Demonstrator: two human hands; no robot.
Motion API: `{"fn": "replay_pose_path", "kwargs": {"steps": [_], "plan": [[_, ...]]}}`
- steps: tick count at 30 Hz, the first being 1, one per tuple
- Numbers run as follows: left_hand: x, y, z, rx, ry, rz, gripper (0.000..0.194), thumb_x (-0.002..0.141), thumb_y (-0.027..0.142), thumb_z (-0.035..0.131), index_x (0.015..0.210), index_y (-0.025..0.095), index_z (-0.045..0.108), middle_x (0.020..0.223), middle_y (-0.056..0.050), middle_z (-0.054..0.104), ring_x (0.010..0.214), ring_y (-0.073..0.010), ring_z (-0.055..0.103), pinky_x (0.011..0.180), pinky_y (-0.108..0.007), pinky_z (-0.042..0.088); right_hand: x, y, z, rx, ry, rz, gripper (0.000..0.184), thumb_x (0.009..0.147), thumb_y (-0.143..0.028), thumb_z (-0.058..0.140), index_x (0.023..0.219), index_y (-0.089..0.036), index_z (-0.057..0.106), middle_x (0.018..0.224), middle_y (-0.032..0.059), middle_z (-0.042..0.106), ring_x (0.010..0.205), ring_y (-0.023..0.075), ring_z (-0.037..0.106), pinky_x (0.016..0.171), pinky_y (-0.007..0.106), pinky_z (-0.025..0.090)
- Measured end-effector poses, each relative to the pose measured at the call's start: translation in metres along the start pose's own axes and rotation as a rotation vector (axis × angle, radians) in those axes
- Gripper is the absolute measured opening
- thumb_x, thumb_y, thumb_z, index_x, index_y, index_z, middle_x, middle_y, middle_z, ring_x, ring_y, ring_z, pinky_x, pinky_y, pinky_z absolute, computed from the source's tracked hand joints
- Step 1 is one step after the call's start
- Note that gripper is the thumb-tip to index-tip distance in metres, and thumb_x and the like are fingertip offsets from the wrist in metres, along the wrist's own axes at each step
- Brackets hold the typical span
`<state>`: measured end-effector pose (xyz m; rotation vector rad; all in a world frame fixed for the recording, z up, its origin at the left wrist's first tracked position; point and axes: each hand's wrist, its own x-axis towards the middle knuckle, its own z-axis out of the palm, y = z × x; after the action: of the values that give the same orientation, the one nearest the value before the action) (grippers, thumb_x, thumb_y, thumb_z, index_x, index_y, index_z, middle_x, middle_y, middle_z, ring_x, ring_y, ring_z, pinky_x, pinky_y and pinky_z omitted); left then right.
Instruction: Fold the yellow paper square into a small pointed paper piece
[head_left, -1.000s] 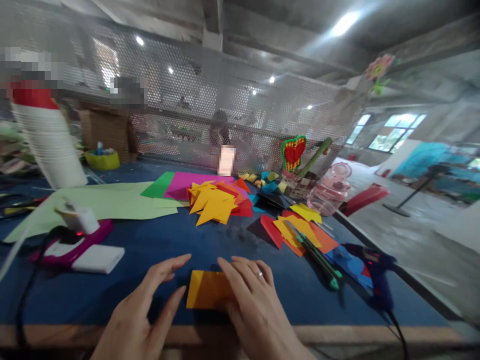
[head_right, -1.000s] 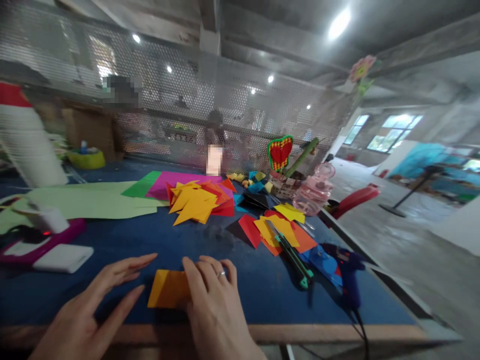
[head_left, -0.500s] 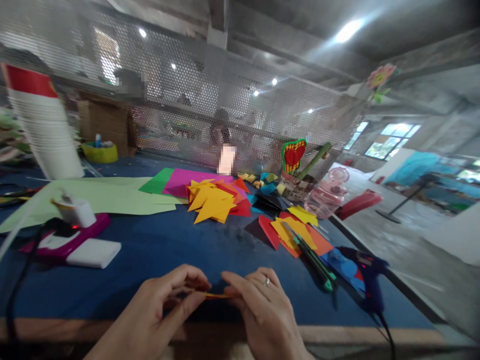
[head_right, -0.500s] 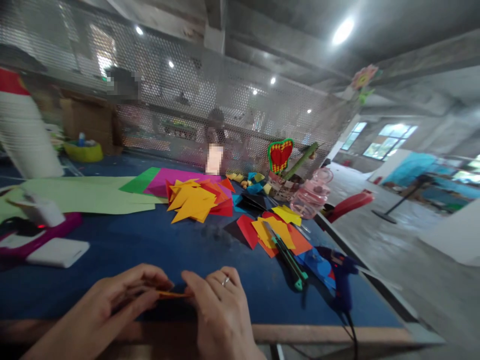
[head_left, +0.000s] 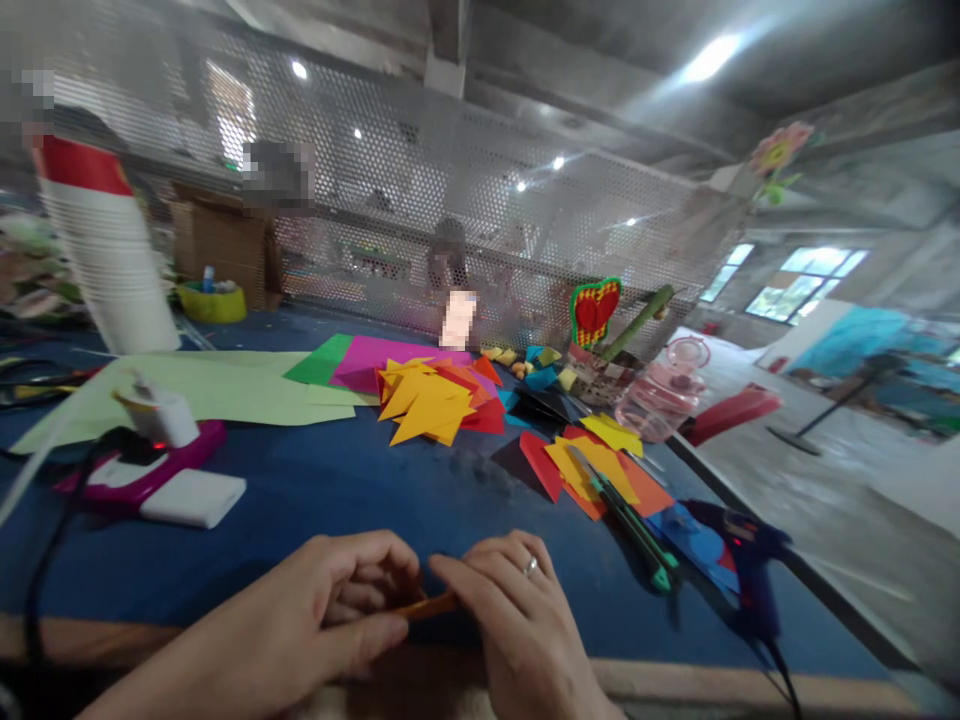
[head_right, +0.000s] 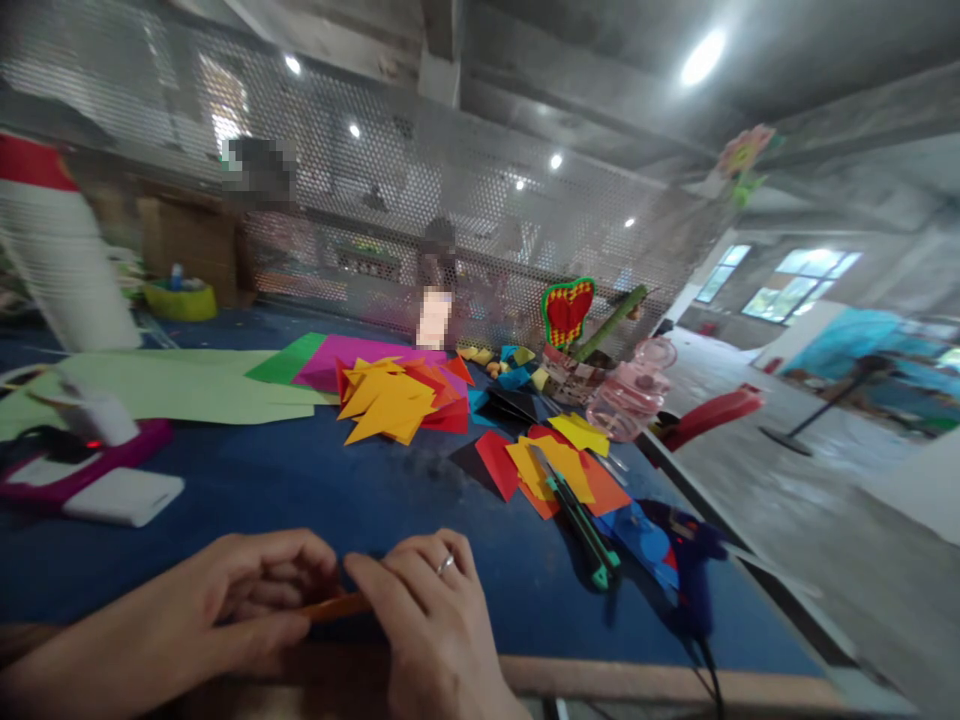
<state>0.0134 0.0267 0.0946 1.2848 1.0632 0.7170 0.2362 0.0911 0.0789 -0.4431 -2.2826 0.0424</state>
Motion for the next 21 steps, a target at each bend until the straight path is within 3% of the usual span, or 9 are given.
{"fn": "replay_pose_path", "kwargs": {"steps": [4,9,13,15,18,21], "plan": [[0.005,-0.004,-0.003,-0.077,-0.009,-0.088,0.031,0.090,0.048,0.067,0.110,0.025,0.064,0.104,0.001,0.068,0.089,-0.0129,0.064,0.076,-0.021,0.052,-0.003,0.000,-0.001,0.035,0.013,-0.005,0.041,0.094,-0.005,0.041,0.122,-0.021,0.065,0.092,-0.0017,0.072,0.085,0.0118,0.063,0.086,0.029,0.038],[0.007,-0.007,-0.003,-0.123,-0.094,-0.035,0.042,0.087,0.053,0.069,0.119,0.026,0.063,0.119,-0.004,0.066,0.109,-0.0214,0.062,0.080,-0.027,0.059,-0.002,-0.006,-0.016,0.074,-0.171,0.086,0.036,0.103,-0.018,0.046,0.135,-0.025,0.061,0.101,-0.0005,0.073,0.095,0.0132,0.064,0.094,0.029,0.040],[0.008,-0.005,0.000,-0.233,-0.235,0.006,0.046,0.087,0.050,0.071,0.126,0.027,0.060,0.121,-0.005,0.064,0.112,-0.0228,0.062,0.076,-0.026,0.057,-0.001,-0.007,-0.023,0.130,-0.201,0.074,0.038,0.105,-0.024,0.044,0.141,-0.028,0.056,0.104,-0.0013,0.073,0.096,0.0133,0.065,0.094,0.029,0.041],[0.009,-0.003,0.002,-0.275,-0.261,0.035,0.044,0.087,0.047,0.072,0.124,0.026,0.062,0.121,-0.005,0.065,0.112,-0.0216,0.061,0.086,-0.029,0.054,-0.001,-0.007,-0.024,0.141,-0.214,0.051,0.037,0.105,-0.026,0.046,0.142,-0.028,0.054,0.105,-0.0018,0.073,0.096,0.0136,0.065,0.096,0.030,0.043],[0.010,-0.002,0.006,-0.305,-0.231,0.064,0.047,0.086,0.052,0.073,0.122,0.023,0.063,0.124,-0.007,0.067,0.117,-0.0225,0.061,0.099,-0.034,0.048,-0.003,-0.006,-0.021,0.125,-0.137,0.030,0.038,0.103,-0.022,0.051,0.141,-0.026,0.053,0.105,0.0005,0.071,0.099,0.0135,0.065,0.094,0.027,0.048],[0.010,-0.004,0.010,-0.396,-0.220,0.031,0.051,0.084,0.053,0.075,0.124,0.023,0.061,0.125,-0.009,0.066,0.113,-0.0225,0.064,0.091,-0.033,0.051,-0.009,-0.007,-0.013,0.051,0.031,0.187,0.050,0.100,-0.031,0.057,0.147,-0.023,0.044,0.128,0.0105,0.062,0.119,0.0195,0.062,0.096,0.028,0.054]]}}
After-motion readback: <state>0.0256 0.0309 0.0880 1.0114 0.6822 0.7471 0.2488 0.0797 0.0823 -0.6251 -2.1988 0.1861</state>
